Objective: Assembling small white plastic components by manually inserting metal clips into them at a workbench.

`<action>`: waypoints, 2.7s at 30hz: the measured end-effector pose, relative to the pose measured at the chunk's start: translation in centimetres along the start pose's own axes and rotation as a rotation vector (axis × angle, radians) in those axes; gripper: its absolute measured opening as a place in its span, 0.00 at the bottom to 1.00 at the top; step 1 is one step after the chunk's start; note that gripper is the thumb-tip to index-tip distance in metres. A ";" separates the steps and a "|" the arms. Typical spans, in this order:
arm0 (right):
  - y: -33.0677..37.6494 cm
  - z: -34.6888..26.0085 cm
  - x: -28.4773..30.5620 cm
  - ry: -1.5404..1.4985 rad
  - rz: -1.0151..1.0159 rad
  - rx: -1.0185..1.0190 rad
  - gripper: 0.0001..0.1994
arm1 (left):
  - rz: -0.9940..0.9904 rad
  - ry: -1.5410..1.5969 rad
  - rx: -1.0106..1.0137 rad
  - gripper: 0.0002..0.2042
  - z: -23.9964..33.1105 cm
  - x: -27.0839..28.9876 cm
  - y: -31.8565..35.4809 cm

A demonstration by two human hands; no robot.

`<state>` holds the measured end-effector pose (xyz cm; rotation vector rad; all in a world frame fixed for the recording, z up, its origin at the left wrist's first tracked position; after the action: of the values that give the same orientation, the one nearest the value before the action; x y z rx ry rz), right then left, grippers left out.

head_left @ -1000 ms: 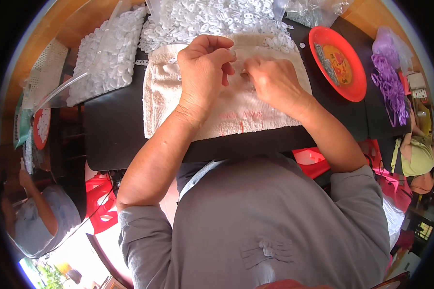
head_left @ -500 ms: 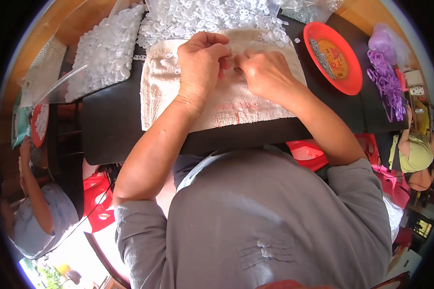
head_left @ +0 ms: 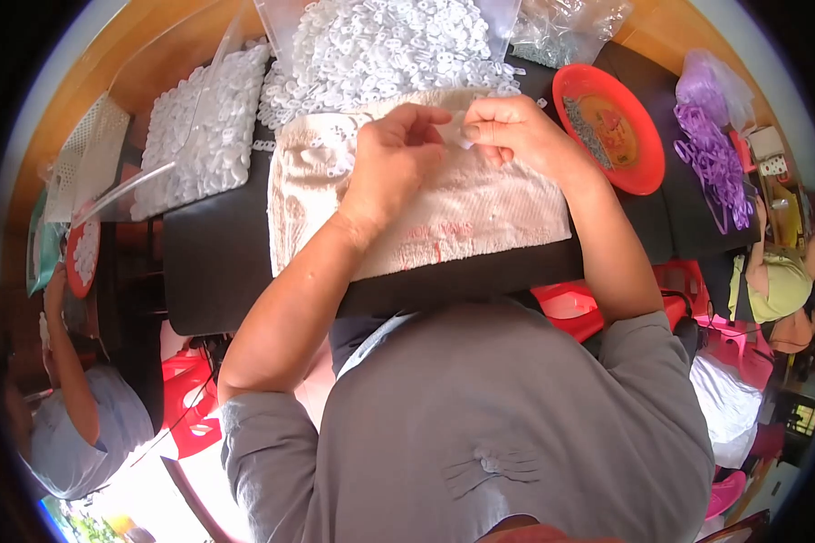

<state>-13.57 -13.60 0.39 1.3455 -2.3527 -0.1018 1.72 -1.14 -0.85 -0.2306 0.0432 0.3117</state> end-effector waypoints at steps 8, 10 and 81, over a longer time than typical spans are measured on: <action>0.9 -1.2 0.4 -0.146 -0.015 -0.004 0.12 | -0.079 -0.020 -0.205 0.13 -0.9 -1.0 0.6; 0.9 -1.2 0.2 -0.170 -0.035 -0.020 0.11 | -0.075 -0.026 -0.232 0.13 -0.9 -1.1 0.7; 7.6 2.2 13.2 1.003 1.155 -0.283 0.14 | -0.411 -0.759 -0.287 0.10 1.6 -2.1 0.6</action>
<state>-26.39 -20.93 4.76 -0.2457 -1.7392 0.4510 -0.44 -0.81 0.72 -0.3853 -0.7943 -0.0223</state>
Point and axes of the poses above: each hand's wrist, its own y-axis away from the middle knuckle, its own x-axis out of the back of the hand, z = x × y, the point moved 1 cm from there along -y, towards the middle knuckle, and after that the axes turned 12 degrees about -x, right-handed, at the moved point
